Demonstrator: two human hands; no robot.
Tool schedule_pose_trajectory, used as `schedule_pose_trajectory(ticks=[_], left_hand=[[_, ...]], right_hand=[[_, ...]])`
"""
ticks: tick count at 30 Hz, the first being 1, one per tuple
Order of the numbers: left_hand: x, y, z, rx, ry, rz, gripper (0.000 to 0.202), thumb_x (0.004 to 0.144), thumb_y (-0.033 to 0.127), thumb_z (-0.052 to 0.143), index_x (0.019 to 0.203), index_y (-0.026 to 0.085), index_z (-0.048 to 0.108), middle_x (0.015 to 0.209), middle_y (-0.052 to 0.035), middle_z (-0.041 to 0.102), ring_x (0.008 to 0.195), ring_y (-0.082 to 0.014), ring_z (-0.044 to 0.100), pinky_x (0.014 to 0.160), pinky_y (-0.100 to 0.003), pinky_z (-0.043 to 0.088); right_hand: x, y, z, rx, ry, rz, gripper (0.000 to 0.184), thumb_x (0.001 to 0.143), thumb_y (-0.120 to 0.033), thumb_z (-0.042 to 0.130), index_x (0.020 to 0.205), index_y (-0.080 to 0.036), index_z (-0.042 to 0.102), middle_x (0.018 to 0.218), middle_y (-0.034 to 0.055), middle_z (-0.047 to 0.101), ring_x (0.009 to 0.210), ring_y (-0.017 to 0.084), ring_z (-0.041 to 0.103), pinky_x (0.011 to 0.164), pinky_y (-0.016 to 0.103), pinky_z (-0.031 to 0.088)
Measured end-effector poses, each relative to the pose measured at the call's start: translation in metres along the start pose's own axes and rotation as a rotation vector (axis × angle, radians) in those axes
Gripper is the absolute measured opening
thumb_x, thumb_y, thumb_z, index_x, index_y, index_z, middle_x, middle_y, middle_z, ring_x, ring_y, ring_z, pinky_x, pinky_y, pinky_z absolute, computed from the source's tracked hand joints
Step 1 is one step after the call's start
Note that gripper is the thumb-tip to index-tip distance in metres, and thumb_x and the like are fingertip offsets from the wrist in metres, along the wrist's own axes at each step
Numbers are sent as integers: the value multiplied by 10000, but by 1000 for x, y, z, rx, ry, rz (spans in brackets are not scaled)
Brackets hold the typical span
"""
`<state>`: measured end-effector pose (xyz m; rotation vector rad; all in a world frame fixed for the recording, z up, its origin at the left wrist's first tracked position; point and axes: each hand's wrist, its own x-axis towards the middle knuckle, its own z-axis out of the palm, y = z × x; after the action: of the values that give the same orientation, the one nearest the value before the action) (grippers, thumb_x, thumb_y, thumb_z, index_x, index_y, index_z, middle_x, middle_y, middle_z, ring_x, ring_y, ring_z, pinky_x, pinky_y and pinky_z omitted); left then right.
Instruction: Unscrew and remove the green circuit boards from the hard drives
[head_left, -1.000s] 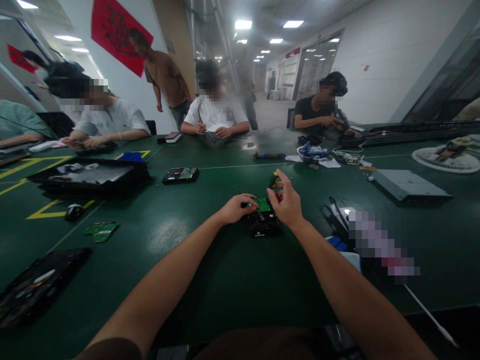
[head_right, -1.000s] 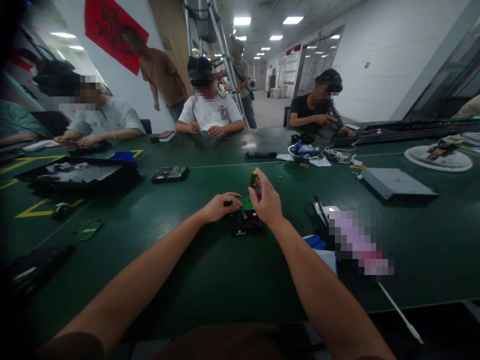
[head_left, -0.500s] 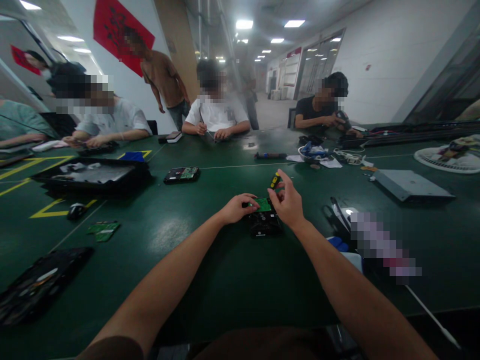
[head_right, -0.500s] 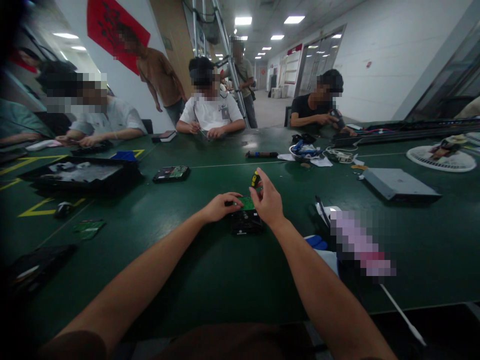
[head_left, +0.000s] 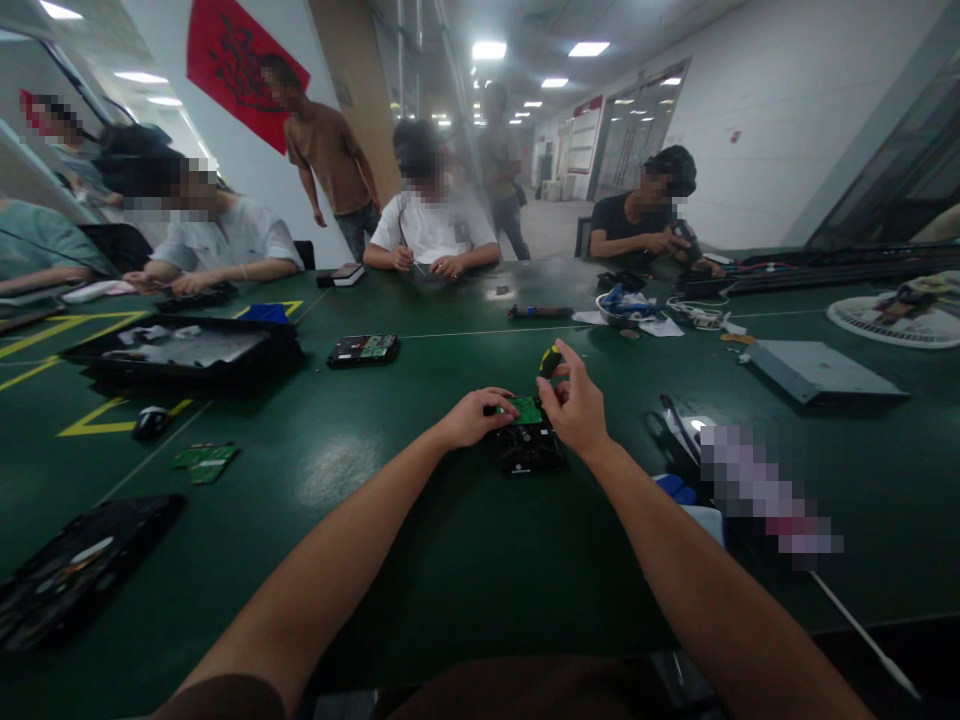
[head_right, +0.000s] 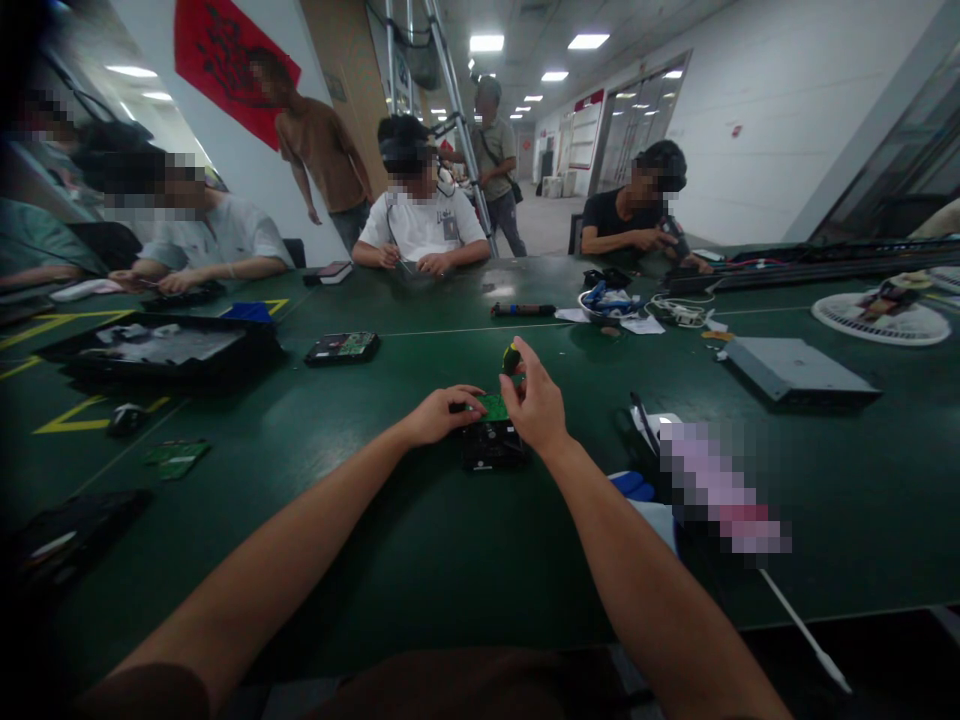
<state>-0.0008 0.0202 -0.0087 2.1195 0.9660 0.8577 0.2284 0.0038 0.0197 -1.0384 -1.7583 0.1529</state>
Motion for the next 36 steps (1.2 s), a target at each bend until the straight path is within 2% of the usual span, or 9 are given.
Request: schedule_pose_trajectory(ticks=[4,8,12,16,21,28,36], left_hand=[[0,2,-1,12,4,-5,133,907,252,716,1011,221,792,1315,-92,665,1263,-242,605,1148,-478,409],[0,0,-1,11,-3,5,135,906,260,719,1011,221,794,1318,-95,665,1263,-247,606,1150,-474,407],[0,-1,0,15,7,-5,135,907,262,718,1009,223,795,1329,-100,658,1260,-250,609,1151,-476,405],[0,0,0,13,2,-4,137,906,252,717,1014,216,792,1325,-101,661,1277,-247,598,1161,-479,398],[-1,1,-2,25,-10,-15,138,906,262,716,1017,224,788,1329,-91,659,1280,-248,597,1165,-482,395],[-1,0,-1,12,-2,-4,136,904,259,716,1011,223,792,1322,-96,660,1282,-248,593,1160,-476,400],[0,0,0,28,4,-10,142,904,257,715,1021,233,793,1335,-89,656,1274,-248,599,1149,-478,409]], right_hand=[[0,1,0,31,-7,12,675,974,-299,564,1586,-270,279,1188,107,695,669,166,690,660,364,631],[0,1,0,6,-1,4,647,963,-326,600,1556,-279,343,1218,114,679,640,160,668,667,387,640],[0,2,0,-5,2,-9,634,962,-312,597,1547,-276,357,1232,122,678,713,187,701,675,384,643],[0,2,0,32,2,3,654,966,-298,581,1564,-260,320,1196,119,689,642,161,685,632,355,634],[0,2,-1,11,14,-10,625,960,-344,610,1536,-273,377,1160,102,699,634,160,662,594,338,614],[0,4,1,28,5,14,668,965,-304,584,1572,-264,309,1184,113,694,617,153,666,604,336,608],[0,2,-1,9,4,2,647,957,-325,607,1549,-272,350,1194,105,690,613,143,636,621,350,610]])
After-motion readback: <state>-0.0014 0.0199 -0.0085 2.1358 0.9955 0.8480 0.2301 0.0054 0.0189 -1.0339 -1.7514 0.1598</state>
